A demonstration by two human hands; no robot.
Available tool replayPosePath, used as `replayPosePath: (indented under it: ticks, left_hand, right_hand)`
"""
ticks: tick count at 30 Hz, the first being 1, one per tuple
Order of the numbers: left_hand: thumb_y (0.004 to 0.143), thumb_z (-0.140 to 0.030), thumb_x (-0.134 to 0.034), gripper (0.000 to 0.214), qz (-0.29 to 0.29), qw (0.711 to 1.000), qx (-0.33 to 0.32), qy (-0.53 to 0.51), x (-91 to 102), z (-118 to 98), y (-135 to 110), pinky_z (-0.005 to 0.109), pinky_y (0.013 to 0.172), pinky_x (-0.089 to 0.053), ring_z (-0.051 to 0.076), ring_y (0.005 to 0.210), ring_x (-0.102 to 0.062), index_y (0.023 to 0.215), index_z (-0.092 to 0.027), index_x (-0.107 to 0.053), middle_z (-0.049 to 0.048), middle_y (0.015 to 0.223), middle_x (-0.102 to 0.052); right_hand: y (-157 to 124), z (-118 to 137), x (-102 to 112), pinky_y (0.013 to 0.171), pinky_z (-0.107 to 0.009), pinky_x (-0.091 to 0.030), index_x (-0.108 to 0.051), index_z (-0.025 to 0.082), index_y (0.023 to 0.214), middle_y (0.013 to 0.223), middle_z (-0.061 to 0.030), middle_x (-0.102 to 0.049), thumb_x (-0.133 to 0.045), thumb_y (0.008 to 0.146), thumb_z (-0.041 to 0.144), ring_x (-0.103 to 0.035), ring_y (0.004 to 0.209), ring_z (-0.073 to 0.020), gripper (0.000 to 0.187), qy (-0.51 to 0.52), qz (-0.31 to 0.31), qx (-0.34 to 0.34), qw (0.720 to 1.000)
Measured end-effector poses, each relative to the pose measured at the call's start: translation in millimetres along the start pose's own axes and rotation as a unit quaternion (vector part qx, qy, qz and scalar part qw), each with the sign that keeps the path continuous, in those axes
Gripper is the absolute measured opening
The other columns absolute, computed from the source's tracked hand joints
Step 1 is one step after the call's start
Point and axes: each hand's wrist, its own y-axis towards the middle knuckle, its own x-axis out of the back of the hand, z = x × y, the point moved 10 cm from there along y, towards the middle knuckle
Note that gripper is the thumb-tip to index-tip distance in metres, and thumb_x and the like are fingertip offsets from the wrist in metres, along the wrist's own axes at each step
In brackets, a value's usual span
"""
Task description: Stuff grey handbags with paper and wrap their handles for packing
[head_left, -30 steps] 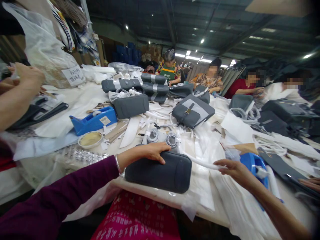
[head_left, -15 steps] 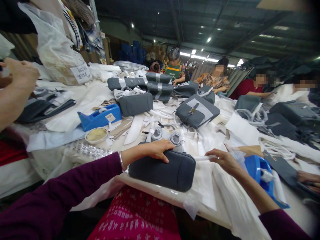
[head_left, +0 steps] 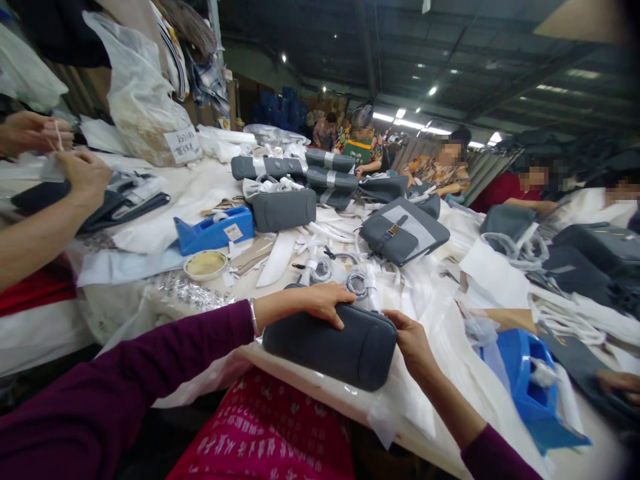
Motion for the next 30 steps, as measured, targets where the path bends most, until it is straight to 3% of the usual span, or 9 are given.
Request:
replayPosePath:
  ticks: [7, 9, 11, 14, 17, 19, 25, 27, 30]
  left_hand:
    - [0.079, -0.046, -0.059, 0.046, -0.012, 0.998, 0.065, 0.021, -2.3, 11.8, -4.4, 0.029, 0.070, -0.043, 0.027, 0.097, -0.061, 0.118, -0.023, -0.054, 0.0078, 0.113, -0.064]
    - [0.083, -0.048, -0.054, 0.040, -0.032, 0.996, 0.078, 0.035, -4.4, 17.2, -3.2, 0.030, 0.070, -0.044, 0.027, 0.095, -0.063, 0.113, -0.024, -0.057, 0.0078, 0.108, -0.067]
    - [0.086, -0.049, -0.048, 0.035, -0.058, 0.991, 0.103, 0.057, -7.9, 25.6, -0.7, 0.032, 0.073, -0.046, 0.028, 0.093, -0.064, 0.107, -0.023, -0.059, 0.0081, 0.102, -0.068]
    - [0.092, -0.046, -0.037, 0.034, -0.091, 0.983, 0.135, 0.089, -15.2, 36.2, 3.2, 0.035, 0.075, -0.047, 0.027, 0.088, -0.065, 0.101, -0.022, -0.059, 0.0090, 0.093, -0.070]
    - [0.093, -0.034, -0.037, 0.026, -0.117, 0.979, 0.143, 0.091, -22.2, 41.3, 3.4, 0.034, 0.074, -0.048, 0.025, 0.084, -0.065, 0.106, -0.020, -0.054, 0.0081, 0.087, -0.069]
    - [0.090, -0.024, -0.041, 0.022, -0.147, 0.977, 0.136, 0.074, -22.1, 41.7, 0.5, 0.031, 0.074, -0.048, 0.022, 0.085, -0.064, 0.109, -0.020, -0.051, 0.0064, 0.091, -0.067]
    - [0.078, 0.001, -0.037, 0.037, -0.286, 0.952, 0.102, 0.044, 20.2, 34.1, 9.8, 0.023, 0.095, -0.042, 0.014, 0.109, -0.053, 0.105, -0.017, -0.054, 0.0062, 0.113, -0.058]
    - [0.080, 0.001, -0.036, 0.041, -0.283, 0.942, 0.171, 0.057, 38.9, 47.8, 31.4, 0.024, 0.101, -0.038, 0.014, 0.117, -0.049, 0.112, -0.017, -0.054, 0.0075, 0.119, -0.057]
    - [0.083, -0.006, -0.041, 0.030, -0.205, 0.935, 0.284, 0.061, 49.4, 79.9, 71.2, 0.030, 0.093, -0.045, 0.021, 0.108, -0.058, 0.103, -0.011, -0.063, 0.0150, 0.109, -0.064]
  right_hand:
    - [-0.1, -4.1, -3.1, 0.069, -0.034, -0.049, -0.061, 0.017, 0.105, 0.082, -0.0052, -0.071, -0.073, 0.060, 0.027, -0.066, 0.074, -0.0229, 0.048, -0.028, 0.085, -0.045, 0.995]
    - [-0.2, 17.4, 8.2, 0.076, -0.040, -0.049, -0.061, 0.017, 0.105, 0.093, -0.0085, -0.069, -0.063, 0.067, 0.027, -0.066, 0.081, -0.0252, 0.039, -0.139, 0.025, 0.024, 0.990]
    - [-11.9, 54.1, 6.4, 0.086, -0.044, -0.046, -0.061, 0.018, 0.105, 0.106, -0.0105, -0.064, -0.051, 0.076, 0.025, -0.062, 0.095, -0.0266, 0.031, -0.264, -0.060, 0.150, 0.951]
    - [-39.6, 85.5, -46.6, 0.094, -0.043, -0.044, -0.058, 0.021, 0.111, 0.115, -0.0098, -0.059, -0.043, 0.083, 0.019, -0.055, 0.108, -0.0254, 0.031, -0.366, -0.047, 0.289, 0.883]
    - [-52.5, 84.5, -100.7, 0.094, -0.042, -0.045, -0.055, 0.018, 0.116, 0.115, -0.0108, -0.058, -0.052, 0.080, 0.011, -0.053, 0.109, -0.0266, 0.036, -0.414, -0.013, 0.321, 0.852]
    - [-53.4, 80.0, -119.1, 0.092, -0.043, -0.046, -0.056, 0.015, 0.113, 0.111, -0.0120, -0.060, -0.059, 0.078, 0.008, -0.053, 0.106, -0.0285, 0.036, -0.444, -0.028, 0.323, 0.835]
    - [-48.1, 73.2, -125.9, 0.085, -0.039, -0.049, -0.064, 0.018, 0.100, 0.105, -0.0099, -0.062, -0.064, 0.079, 0.010, -0.053, 0.097, -0.0274, 0.023, -0.489, -0.038, 0.324, 0.809]
    - [-47.1, 74.2, -123.7, 0.084, -0.038, -0.049, -0.065, 0.017, 0.099, 0.102, -0.0097, -0.062, -0.064, 0.079, 0.012, -0.054, 0.096, -0.0265, 0.020, -0.497, -0.035, 0.312, 0.809]
    - [-49.3, 77.2, -123.2, 0.085, -0.039, -0.047, -0.065, 0.017, 0.100, 0.101, -0.0098, -0.062, -0.064, 0.081, 0.016, -0.053, 0.097, -0.0263, 0.019, -0.502, -0.037, 0.297, 0.811]
